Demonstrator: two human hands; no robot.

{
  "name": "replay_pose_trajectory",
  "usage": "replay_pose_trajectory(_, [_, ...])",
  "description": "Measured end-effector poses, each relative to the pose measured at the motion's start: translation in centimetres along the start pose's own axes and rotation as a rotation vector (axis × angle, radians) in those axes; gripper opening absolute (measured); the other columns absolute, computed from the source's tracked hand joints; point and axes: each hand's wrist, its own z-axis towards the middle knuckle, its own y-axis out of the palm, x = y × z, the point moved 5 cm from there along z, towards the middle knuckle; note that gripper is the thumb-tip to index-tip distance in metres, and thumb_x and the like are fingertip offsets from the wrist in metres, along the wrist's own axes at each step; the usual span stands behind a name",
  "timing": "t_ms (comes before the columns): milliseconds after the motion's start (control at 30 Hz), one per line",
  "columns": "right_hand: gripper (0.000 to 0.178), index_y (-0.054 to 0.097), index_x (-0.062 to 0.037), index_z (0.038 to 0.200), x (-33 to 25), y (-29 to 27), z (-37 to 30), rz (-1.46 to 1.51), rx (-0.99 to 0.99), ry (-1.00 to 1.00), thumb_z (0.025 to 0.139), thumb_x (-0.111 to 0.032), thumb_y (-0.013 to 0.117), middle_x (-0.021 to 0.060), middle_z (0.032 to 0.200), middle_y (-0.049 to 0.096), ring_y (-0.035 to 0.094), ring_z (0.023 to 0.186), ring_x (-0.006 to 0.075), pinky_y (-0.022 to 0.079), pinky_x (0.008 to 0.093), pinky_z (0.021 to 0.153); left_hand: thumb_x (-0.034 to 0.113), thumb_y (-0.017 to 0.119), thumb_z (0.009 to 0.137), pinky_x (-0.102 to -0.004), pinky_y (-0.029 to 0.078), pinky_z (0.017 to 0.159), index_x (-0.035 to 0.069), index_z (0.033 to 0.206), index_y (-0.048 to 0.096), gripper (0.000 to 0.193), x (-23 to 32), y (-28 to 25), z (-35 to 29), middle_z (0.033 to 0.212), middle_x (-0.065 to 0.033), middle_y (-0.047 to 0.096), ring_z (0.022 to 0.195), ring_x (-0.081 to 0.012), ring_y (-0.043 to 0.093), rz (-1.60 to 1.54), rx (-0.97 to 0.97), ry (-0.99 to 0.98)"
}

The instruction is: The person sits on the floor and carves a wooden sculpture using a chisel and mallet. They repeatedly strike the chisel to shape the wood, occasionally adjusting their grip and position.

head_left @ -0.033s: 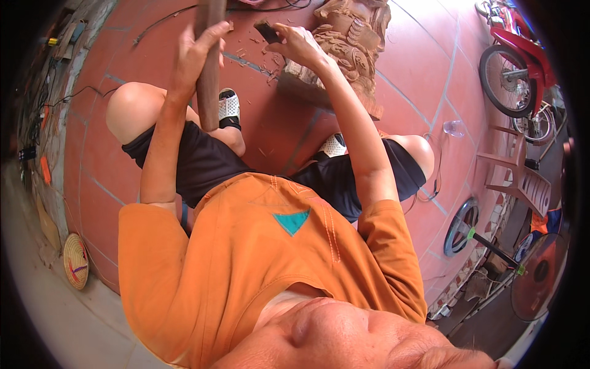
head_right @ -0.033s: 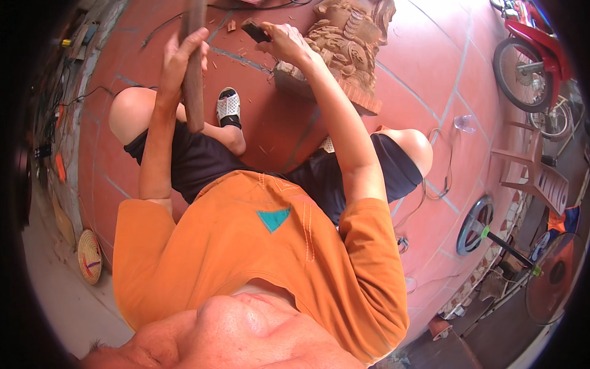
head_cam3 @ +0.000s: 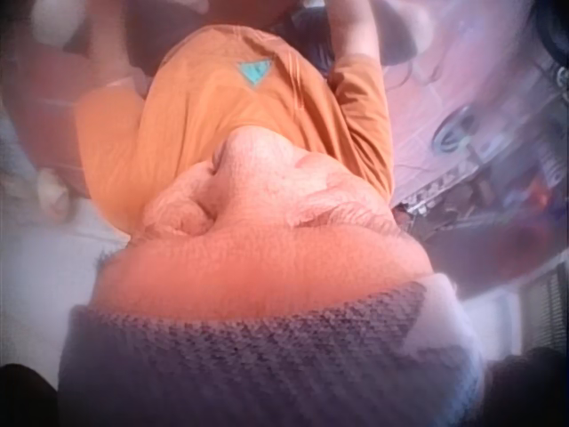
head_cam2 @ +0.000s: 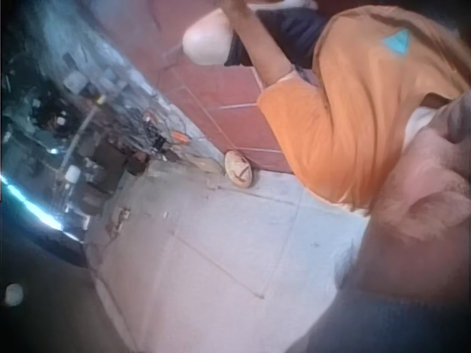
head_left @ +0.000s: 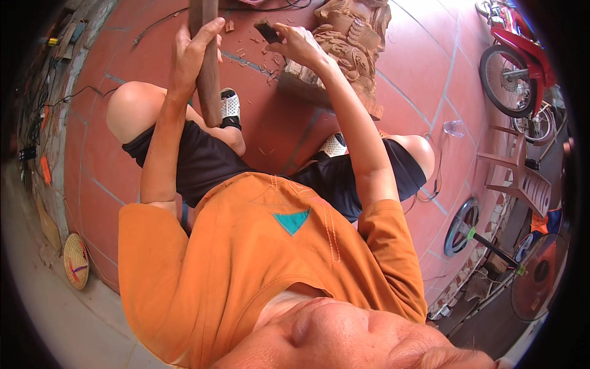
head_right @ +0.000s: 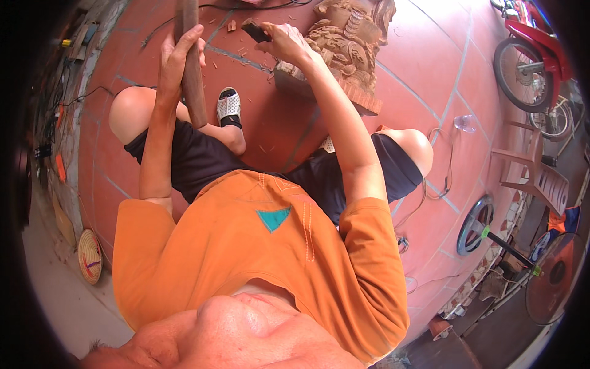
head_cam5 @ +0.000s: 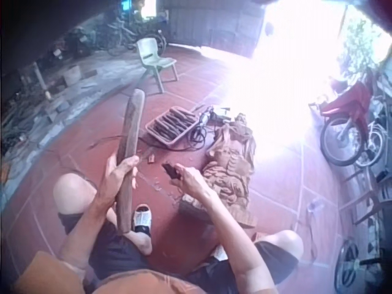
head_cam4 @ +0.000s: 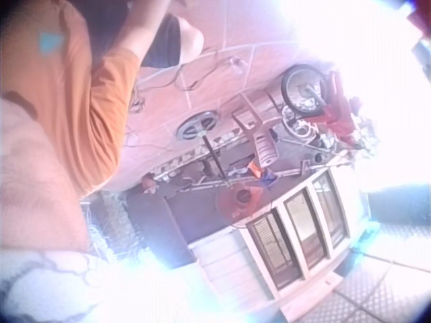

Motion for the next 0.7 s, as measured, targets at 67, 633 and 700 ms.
replay_pose_trajectory(67, [0.045,0.067,-0.0058,0.116,-0.2,0.0,-0.2,-0.022,0.039,-0.009,0.082,-0.031,0.082,0.0204,0.102,0.074,0.071,0.096,0.0414,0.055,0.0486,0.083,0.039,0.075,0.091,-0.0257,0.048,0.048,0.002,0.107,0.061,0.043,-1.1,0.5,-0.4,0.072,-0.0028,0.061,0.051,-0.0106,0.058,0.025,0.020,-0.064])
replay_pose_trajectory(633, [0.039,0.067,-0.0032,0.117,5.2,-1.5,-1.3,0.551,0.118,0.186,0.087,-0.023,0.081,0.0085,0.089,0.074,0.071,0.073,0.0136,0.058,0.0322,0.066,0.036,0.070,0.099,-0.0172,0.044,0.042,0.008,0.110,0.057,0.034,-3.1,0.7,-0.9,0.069,-0.0004,0.061,0.045,-0.0051,0.057,-0.061,-0.204,-0.342])
replay_pose_trajectory(700, [0.044,0.066,-0.0038,0.121,3.5,-1.3,-1.3,0.410,0.084,0.165,0.087,-0.027,0.081,0.0116,0.092,0.075,0.072,0.076,0.0176,0.058,0.0355,0.071,0.037,0.070,0.098,-0.0173,0.044,0.042,0.007,0.111,0.057,0.035,-3.2,0.6,-1.0,0.069,-0.0005,0.061,0.045,-0.0053,0.057,-0.046,-0.198,-0.343])
